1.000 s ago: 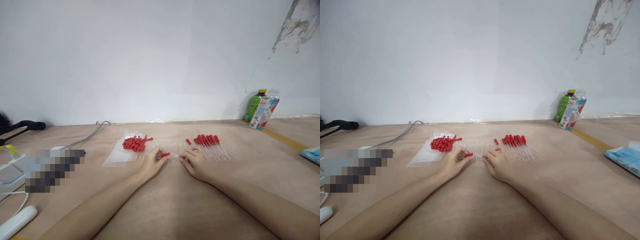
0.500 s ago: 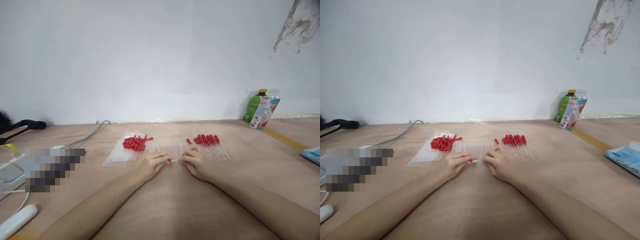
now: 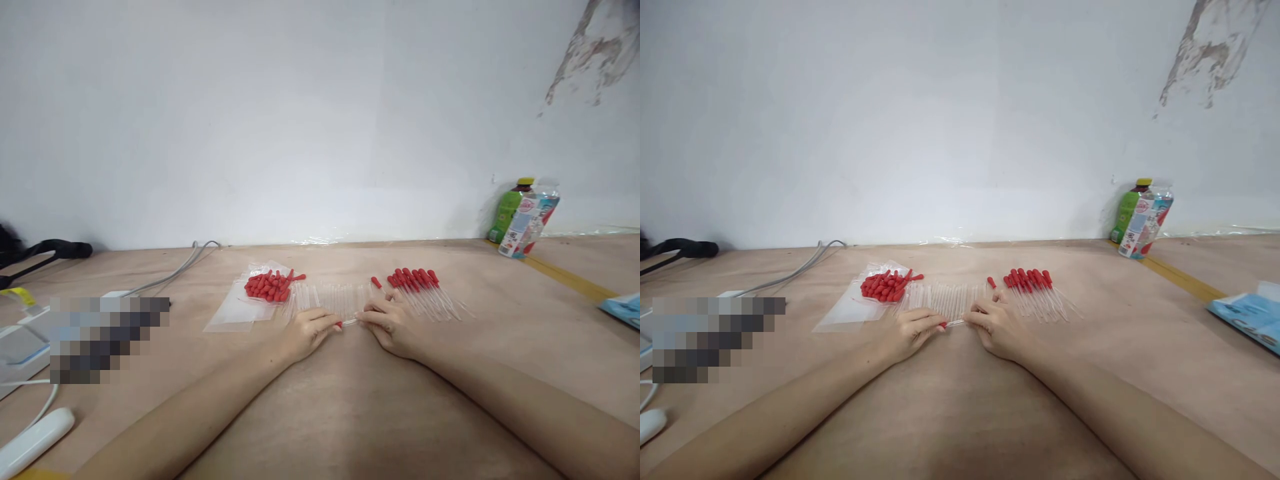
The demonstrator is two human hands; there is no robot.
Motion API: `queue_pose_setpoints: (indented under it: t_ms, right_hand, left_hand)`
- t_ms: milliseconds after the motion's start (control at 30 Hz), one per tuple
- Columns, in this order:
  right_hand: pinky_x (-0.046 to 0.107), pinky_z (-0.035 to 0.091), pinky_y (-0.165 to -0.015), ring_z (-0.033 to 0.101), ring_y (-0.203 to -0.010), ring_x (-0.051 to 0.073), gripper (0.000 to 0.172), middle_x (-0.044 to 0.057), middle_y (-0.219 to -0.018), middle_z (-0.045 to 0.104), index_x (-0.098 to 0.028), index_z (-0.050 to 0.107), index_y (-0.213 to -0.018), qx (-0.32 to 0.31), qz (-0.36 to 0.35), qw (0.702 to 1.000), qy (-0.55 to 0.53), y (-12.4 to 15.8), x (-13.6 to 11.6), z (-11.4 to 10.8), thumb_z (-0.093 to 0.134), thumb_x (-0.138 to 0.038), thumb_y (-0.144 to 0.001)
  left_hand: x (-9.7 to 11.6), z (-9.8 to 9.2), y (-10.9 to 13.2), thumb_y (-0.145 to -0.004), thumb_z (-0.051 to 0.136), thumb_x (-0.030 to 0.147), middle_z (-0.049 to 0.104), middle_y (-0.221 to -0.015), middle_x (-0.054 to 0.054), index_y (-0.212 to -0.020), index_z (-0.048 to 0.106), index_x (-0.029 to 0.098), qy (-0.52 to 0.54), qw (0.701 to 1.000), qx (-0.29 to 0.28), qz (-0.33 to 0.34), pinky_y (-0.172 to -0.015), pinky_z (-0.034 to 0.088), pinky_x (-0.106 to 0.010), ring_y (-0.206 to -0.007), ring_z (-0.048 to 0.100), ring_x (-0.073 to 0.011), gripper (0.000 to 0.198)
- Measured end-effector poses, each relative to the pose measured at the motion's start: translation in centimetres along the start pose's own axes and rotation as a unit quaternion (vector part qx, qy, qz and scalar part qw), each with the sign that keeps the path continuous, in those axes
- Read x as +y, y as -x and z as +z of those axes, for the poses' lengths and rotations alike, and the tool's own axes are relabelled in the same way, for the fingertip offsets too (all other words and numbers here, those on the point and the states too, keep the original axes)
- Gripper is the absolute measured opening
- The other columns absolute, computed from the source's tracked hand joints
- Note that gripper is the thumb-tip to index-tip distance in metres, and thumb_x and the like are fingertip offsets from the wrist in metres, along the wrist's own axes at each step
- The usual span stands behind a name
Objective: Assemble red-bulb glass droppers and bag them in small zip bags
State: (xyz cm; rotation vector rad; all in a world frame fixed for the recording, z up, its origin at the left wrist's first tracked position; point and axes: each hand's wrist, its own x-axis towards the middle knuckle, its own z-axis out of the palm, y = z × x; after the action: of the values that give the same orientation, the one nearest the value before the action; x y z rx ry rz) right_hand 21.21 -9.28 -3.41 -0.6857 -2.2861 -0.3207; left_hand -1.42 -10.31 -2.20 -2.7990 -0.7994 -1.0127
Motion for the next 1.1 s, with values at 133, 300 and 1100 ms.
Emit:
queue_pose_setpoints:
  t_ms: [133,300,1100]
  right_hand:
    - [0.032,0.025,-0.071,0.045,-0.062,0.010,0.021,0.001,-0.072,0.058,-0.021,0.062,-0.085,0.003,0.000,1.000,0.003,-0.1,-0.2,-0.2,0.043,-0.014,-0.081]
    - [0.031,0.025,-0.070,0.045,-0.061,0.010,0.020,0.000,-0.068,0.056,-0.019,0.061,-0.083,-0.006,0.006,1.000,0.011,-0.3,-0.9,-0.3,0.041,-0.017,-0.084]
    - [0.029,0.033,-0.066,0.046,-0.064,0.013,0.019,0.003,-0.066,0.053,-0.015,0.059,-0.084,0.027,-0.046,0.995,0.080,-0.1,0.3,0.8,0.040,-0.019,-0.086]
  left_hand:
    - [-0.1,0.1,0.1,-0.086,0.043,0.024,0.064,-0.082,-0.006,-0.096,0.060,0.017,-0.010,1.000,-0.009,-0.019,-0.066,0.047,-0.023,-0.073,0.060,-0.0143,0.021]
    - [-0.1,0.2,0.1,-0.087,0.042,0.026,0.063,-0.083,-0.006,-0.095,0.059,0.018,-0.004,0.999,-0.030,-0.036,-0.066,0.046,-0.023,-0.074,0.059,-0.0142,0.021]
    - [-0.6,0.6,-0.2,-0.084,0.046,0.021,0.066,-0.096,-0.007,-0.109,0.056,0.019,-0.031,0.999,0.023,0.014,-0.074,0.052,-0.028,-0.085,0.063,-0.0156,0.027]
